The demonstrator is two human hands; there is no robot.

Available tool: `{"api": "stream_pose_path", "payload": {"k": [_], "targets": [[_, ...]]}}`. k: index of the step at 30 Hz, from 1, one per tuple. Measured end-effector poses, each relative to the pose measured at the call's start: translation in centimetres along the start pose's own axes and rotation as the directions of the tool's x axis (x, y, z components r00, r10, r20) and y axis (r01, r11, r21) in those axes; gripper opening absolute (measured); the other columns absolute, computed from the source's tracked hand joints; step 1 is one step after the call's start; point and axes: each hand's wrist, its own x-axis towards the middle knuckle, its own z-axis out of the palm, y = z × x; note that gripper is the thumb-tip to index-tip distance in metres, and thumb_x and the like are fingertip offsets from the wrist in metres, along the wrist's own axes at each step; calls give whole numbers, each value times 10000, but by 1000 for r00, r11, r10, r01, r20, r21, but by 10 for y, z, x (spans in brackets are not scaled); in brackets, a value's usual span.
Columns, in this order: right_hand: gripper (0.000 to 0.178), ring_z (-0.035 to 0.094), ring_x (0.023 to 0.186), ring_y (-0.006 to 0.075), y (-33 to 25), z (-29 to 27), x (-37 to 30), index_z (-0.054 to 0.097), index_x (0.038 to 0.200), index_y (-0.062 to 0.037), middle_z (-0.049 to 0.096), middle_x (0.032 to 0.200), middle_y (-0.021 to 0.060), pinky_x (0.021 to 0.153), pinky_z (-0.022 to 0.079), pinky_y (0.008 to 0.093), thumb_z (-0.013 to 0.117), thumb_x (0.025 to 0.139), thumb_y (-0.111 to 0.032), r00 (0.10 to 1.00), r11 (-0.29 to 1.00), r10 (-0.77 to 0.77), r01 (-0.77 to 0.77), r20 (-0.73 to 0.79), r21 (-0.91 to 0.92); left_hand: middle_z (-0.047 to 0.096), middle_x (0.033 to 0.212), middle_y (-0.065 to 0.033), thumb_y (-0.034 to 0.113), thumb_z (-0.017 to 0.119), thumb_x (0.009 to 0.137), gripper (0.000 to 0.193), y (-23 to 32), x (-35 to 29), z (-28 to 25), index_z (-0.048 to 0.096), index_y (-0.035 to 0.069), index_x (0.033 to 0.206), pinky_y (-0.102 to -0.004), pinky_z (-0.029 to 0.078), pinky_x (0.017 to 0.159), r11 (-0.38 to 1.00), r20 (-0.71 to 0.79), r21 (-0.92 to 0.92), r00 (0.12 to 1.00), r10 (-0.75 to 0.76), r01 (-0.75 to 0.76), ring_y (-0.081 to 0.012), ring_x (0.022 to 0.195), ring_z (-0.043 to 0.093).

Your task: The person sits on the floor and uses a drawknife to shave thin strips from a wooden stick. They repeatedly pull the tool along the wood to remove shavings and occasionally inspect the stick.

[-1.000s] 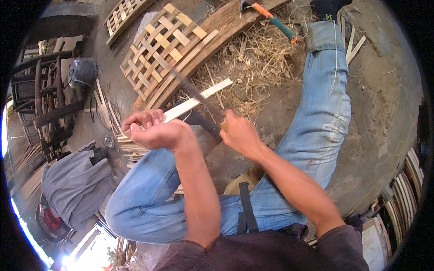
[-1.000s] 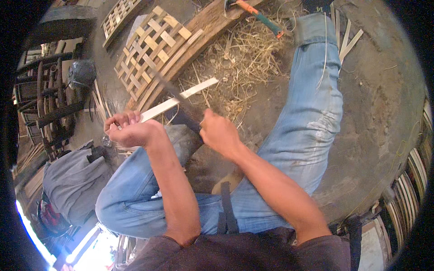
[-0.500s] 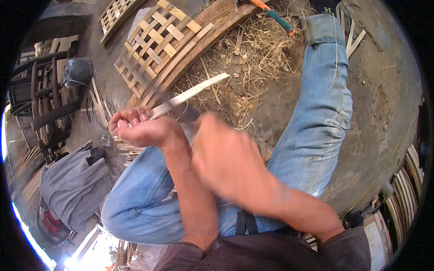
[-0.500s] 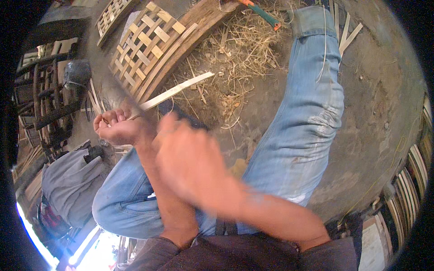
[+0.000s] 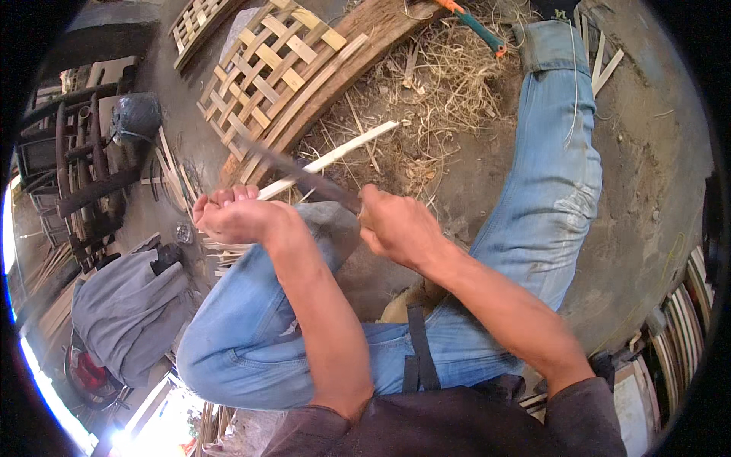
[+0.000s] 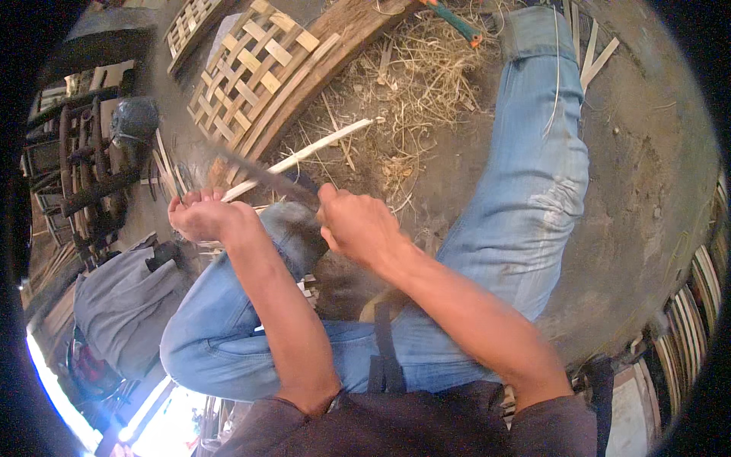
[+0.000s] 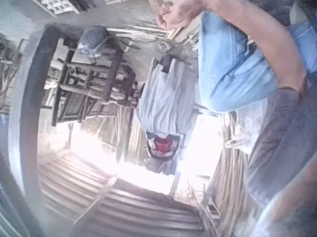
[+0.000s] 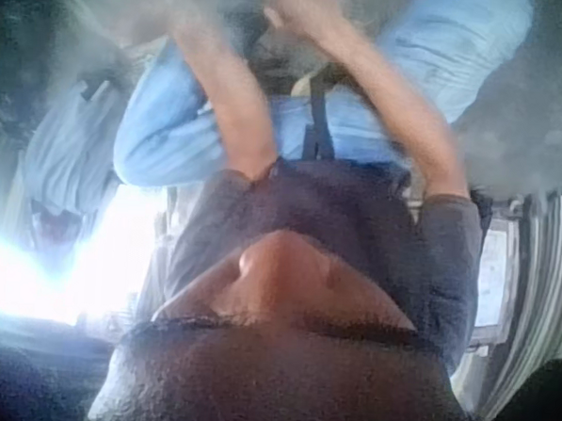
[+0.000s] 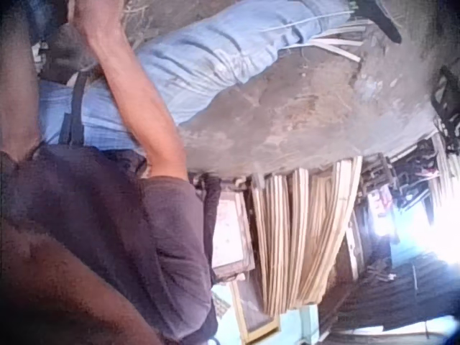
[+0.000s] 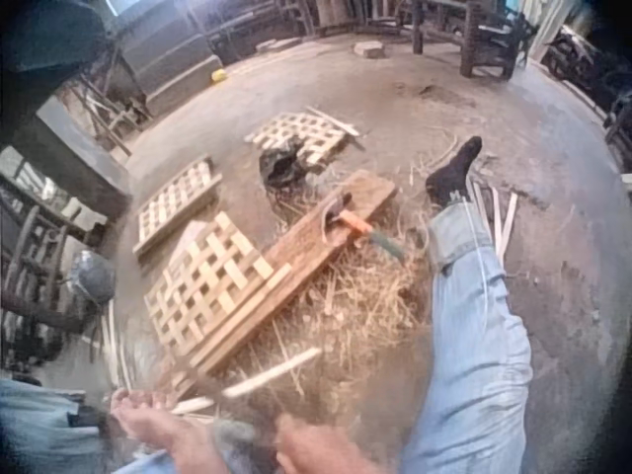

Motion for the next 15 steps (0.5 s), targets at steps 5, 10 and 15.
{"api": "stream_pose_path", "payload": {"k": [5,10,15], "targets": [[301,631,763,460,14,-13,11,464,974,26,626,736,259,681,510,517,630,793,-148,996,993,81,-76,46,-94,379,701,-8,223,376,891,169,-2,-3,-3,430,108,1001,-257,259,423,996,87,-15,992,93,-92,-103,523,348],[292,647,777,446,17,-12,9,489,965,36,642,768,261,696,526,513,634,783,-141,997,996,76,-74,25,-55,348,671,14,213,341,912,151,2,-16,1,415,94,970,-222,251,420,993,105,-15,987,120,-119,-72,510,312],[273,654,790,441,18,-11,4,499,960,39,652,791,265,717,525,526,612,786,-138,998,996,35,-30,61,-87,345,673,15,205,333,900,146,2,-16,2,408,96,965,-223,252,415,993,81,-13,990,118,-117,-74,507,306]]}}
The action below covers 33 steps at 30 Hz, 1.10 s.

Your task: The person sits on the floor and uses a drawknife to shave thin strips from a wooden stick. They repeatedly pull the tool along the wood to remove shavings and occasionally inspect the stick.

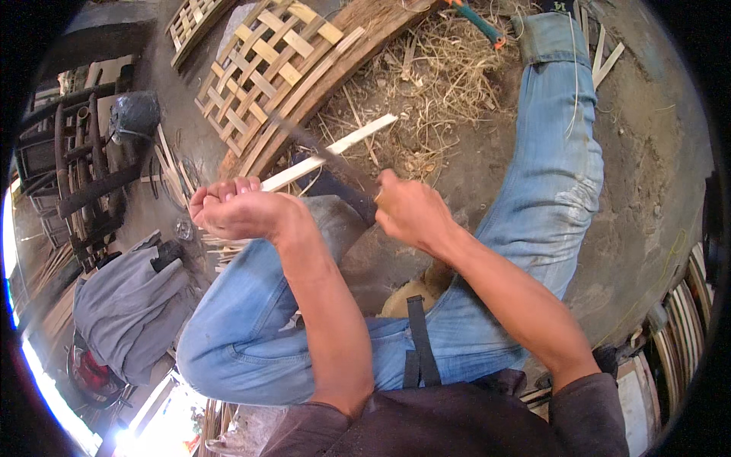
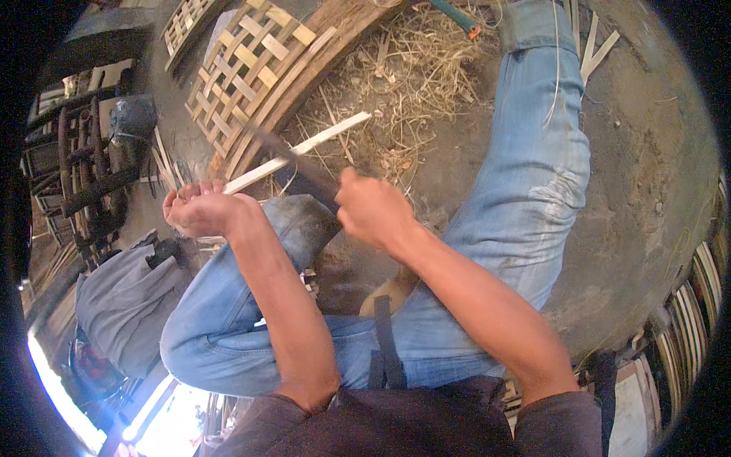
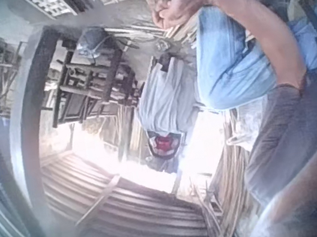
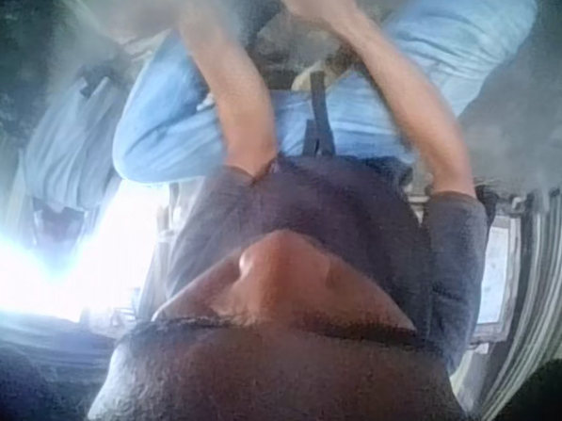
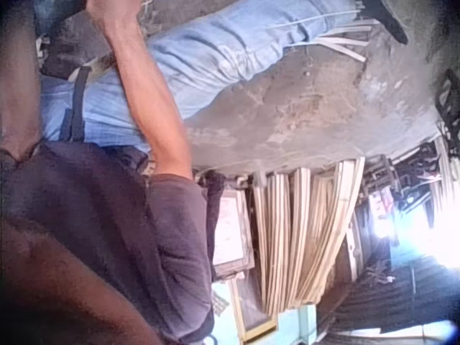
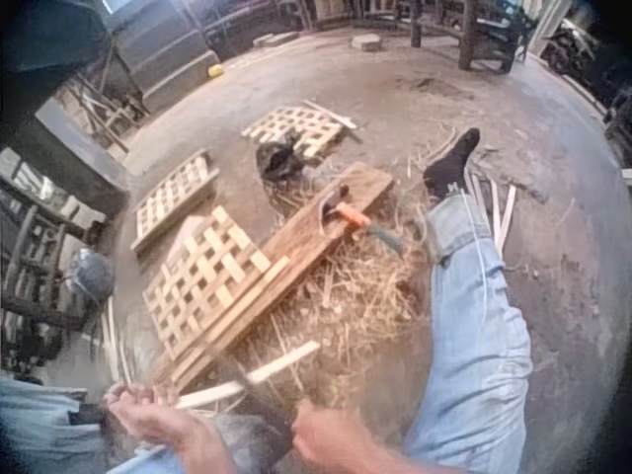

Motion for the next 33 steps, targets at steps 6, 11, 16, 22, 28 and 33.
{"api": "stream_pose_path", "payload": {"k": [6,11,16,22,28,33], "targets": [[266,653,788,441,8,5,0,522,971,47,647,781,260,724,527,522,593,788,-133,999,998,35,-35,-3,-57,366,677,5,207,345,895,143,0,-1,-6,402,92,960,-227,247,420,1000,21,17,1000,9,-9,-85,509,304],[291,644,790,449,32,9,15,542,979,55,632,789,267,719,531,509,612,789,-153,996,994,77,-80,-49,-75,348,655,12,191,351,889,125,1,-2,2,401,96,953,-229,251,423,999,44,-41,999,18,-16,-82,510,305],[285,653,783,438,37,-6,17,528,978,50,641,796,272,726,528,516,607,785,-144,974,978,192,-200,-116,-57,344,654,16,160,347,879,102,1,0,2,406,104,941,-221,266,420,996,41,-87,999,-4,8,-76,494,306],[337,652,723,430,-11,-8,-7,504,1021,35,645,737,232,661,531,503,622,779,-167,996,997,-77,77,-50,-20,261,546,15,222,384,862,153,-3,-12,-8,430,104,949,-242,170,400,942,402,-333,898,178,-37,-89,446,223],[346,643,739,456,32,-6,7,519,1055,23,641,771,259,671,525,520,599,787,-181,996,979,-89,85,-15,-187,242,522,26,222,427,838,152,-2,-16,-12,432,100,930,-243,169,398,888,557,-459,788,262,29,-80,431,200],[277,664,786,423,49,5,15,543,968,59,647,868,286,715,538,495,588,809,-163,975,992,129,-129,-180,12,259,527,23,200,438,828,137,2,-26,-3,445,98,920,-243,169,401,877,564,-477,785,258,54,-72,436,205]]}}
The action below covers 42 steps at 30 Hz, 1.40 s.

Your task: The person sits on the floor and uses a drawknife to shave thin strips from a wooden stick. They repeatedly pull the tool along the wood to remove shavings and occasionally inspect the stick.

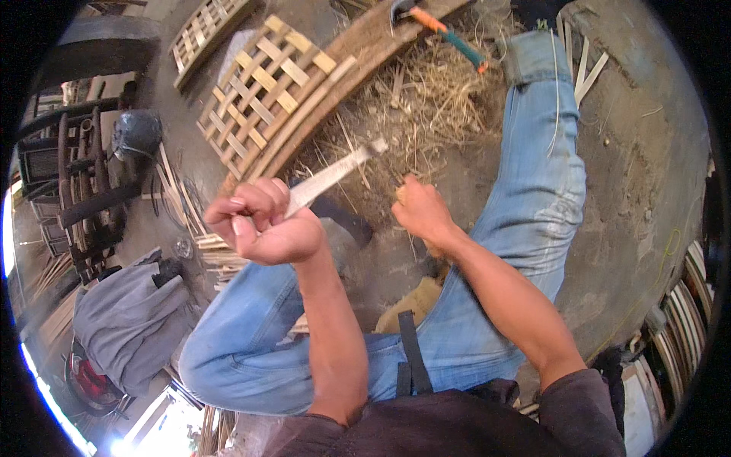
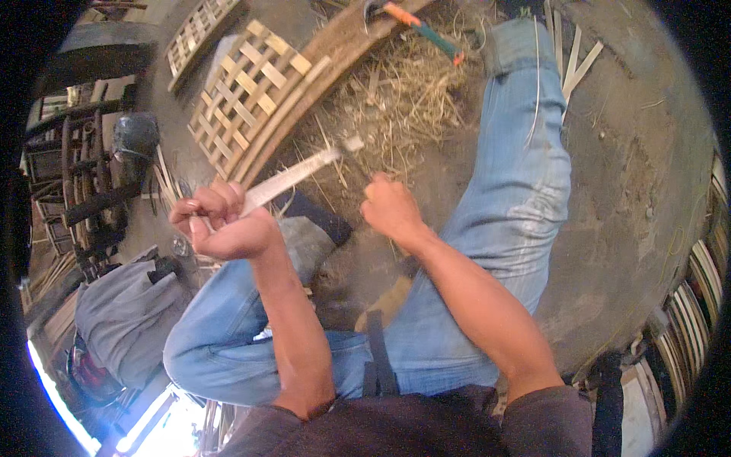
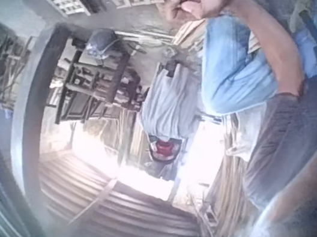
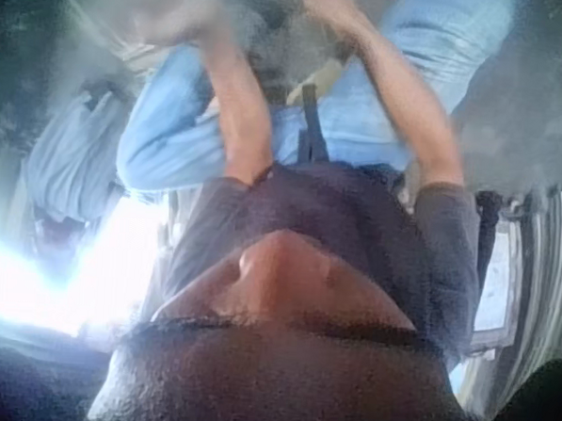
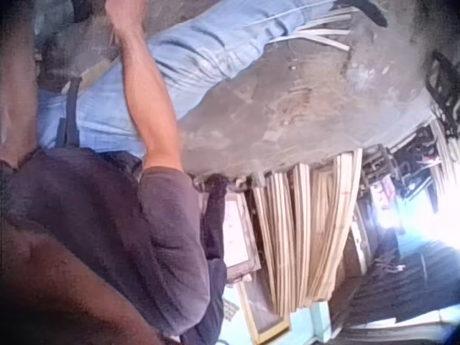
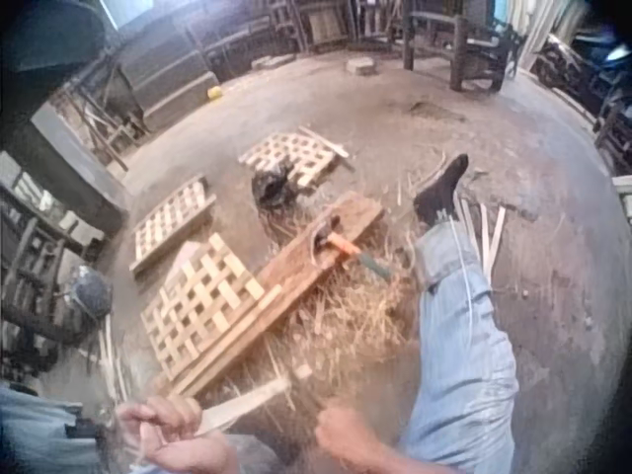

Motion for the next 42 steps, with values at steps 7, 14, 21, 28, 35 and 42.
{"api": "stream_pose_path", "payload": {"k": [7,14,21,28,35,42], "targets": [[350,657,667,169,-88,-26,-20,553,1039,-15,648,827,66,546,530,289,695,892,-299,929,83,332,-202,165,976,289,556,26,276,491,915,193,70,-28,31,454,87,908,-271,234,526,979,99,-181,992,-75,92,-89,507,262],[287,651,763,160,-101,-65,-50,598,1060,-28,656,897,49,691,553,319,737,829,-129,984,276,160,-117,74,954,466,880,-22,550,544,891,510,163,-76,-38,494,96,1117,-350,393,847,758,54,-269,795,-604,594,-208,880,487],[368,671,816,260,-122,-54,-98,563,1109,-7,673,927,128,763,534,365,727,829,-182,997,814,-35,66,-64,577,512,954,-40,167,459,984,306,173,-95,-60,437,13,1248,-253,476,695,178,307,325,74,-949,929,-97,788,528],[401,652,753,412,-210,-124,-158,505,1129,-21,659,819,194,629,512,490,660,840,-252,947,869,0,159,321,-468,515,831,0,153,444,979,348,180,-107,-68,453,7,1295,-216,403,549,84,194,141,55,-980,986,-55,627,444],[227,664,665,270,-244,-119,-174,572,1024,-64,627,774,108,562,534,385,623,825,-162,850,616,-433,523,301,-589,419,726,48,299,414,1009,414,169,-137,-98,477,-32,1249,-199,296,479,-15,174,19,-18,-985,1000,-52,545,355],[168,645,720,341,-133,-101,-127,518,975,-52,615,801,135,608,520,445,591,857,-147,872,643,-398,487,285,-591,308,682,69,387,364,1040,392,177,-128,-84,501,28,1116,-192,213,440,22,284,-2,22,-959,1000,-25,523,267]]}}
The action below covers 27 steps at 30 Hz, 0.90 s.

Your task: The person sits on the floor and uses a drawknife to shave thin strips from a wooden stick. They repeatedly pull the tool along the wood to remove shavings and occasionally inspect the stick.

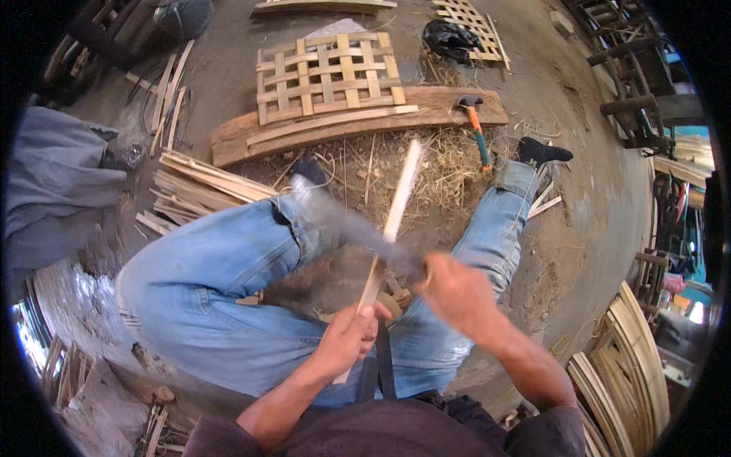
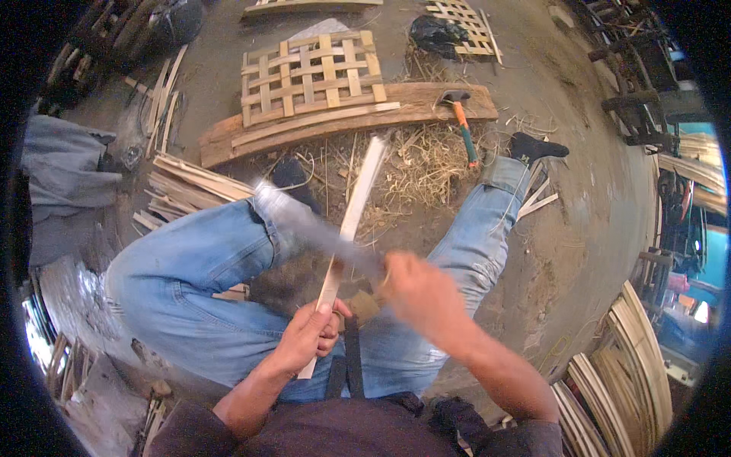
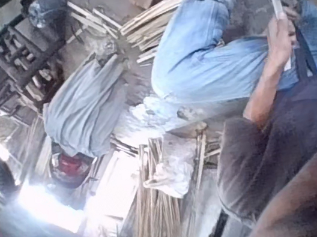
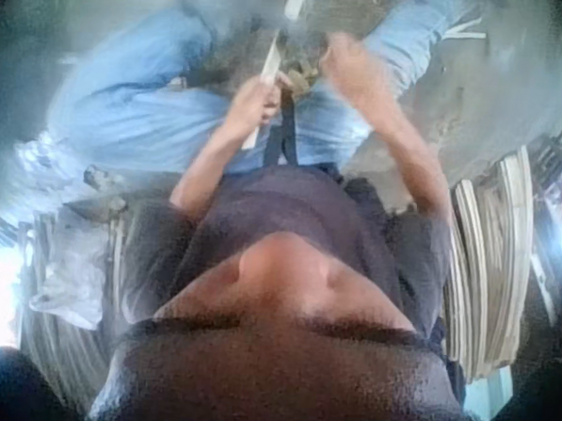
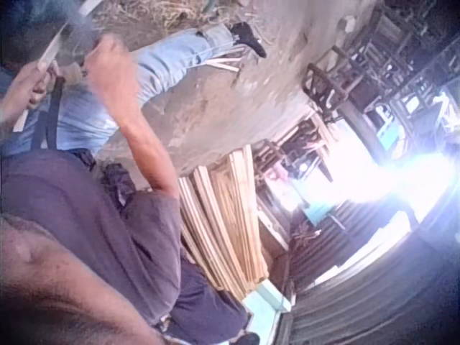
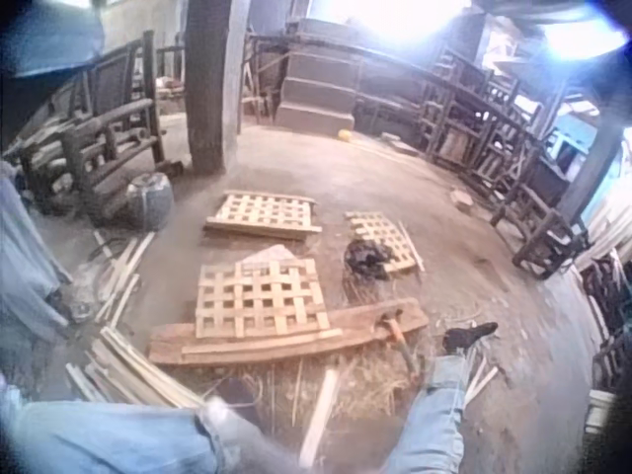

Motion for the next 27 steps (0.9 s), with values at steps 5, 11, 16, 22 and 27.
{"api": "stream_pose_path", "payload": {"k": [5,11,16,22,27], "targets": [[167,644,672,292,-1,-6,-17,522,929,-66,581,729,97,546,517,395,590,824,-176,971,959,-181,209,154,-192,314,678,58,346,367,1046,311,-7,-8,-1,489,60,1046,-203,205,434,995,8,-28,996,-93,94,-28,515,254],[115,654,639,306,2,-1,-24,516,897,-69,599,748,111,543,529,408,568,825,-142,966,951,-208,236,152,-201,312,684,55,304,372,1045,259,-12,-4,7,480,69,1033,-207,205,430,986,61,-80,988,-145,149,-32,513,249],[185,633,590,266,7,6,-18,584,874,-86,606,718,96,516,505,396,673,716,-129,981,957,-158,179,110,-228,303,678,56,294,381,1042,232,-19,5,12,472,83,1014,-208,198,427,988,57,-93,992,-116,121,-35,513,243],[145,673,674,314,56,1,-1,513,898,-68,621,754,117,524,526,463,564,852,-196,957,950,270,-245,111,-193,314,671,64,288,396,1034,228,-24,-4,11,466,72,1017,-204,214,431,966,92,-177,980,-175,189,-32,512,265],[141,670,657,275,14,6,-32,528,890,-76,602,711,92,527,535,432,566,847,-205,952,967,-113,172,283,-190,315,664,67,282,397,1032,221,-23,-3,14,467,73,1014,-205,214,428,955,22,-179,971,-237,237,-26,510,268]]}}
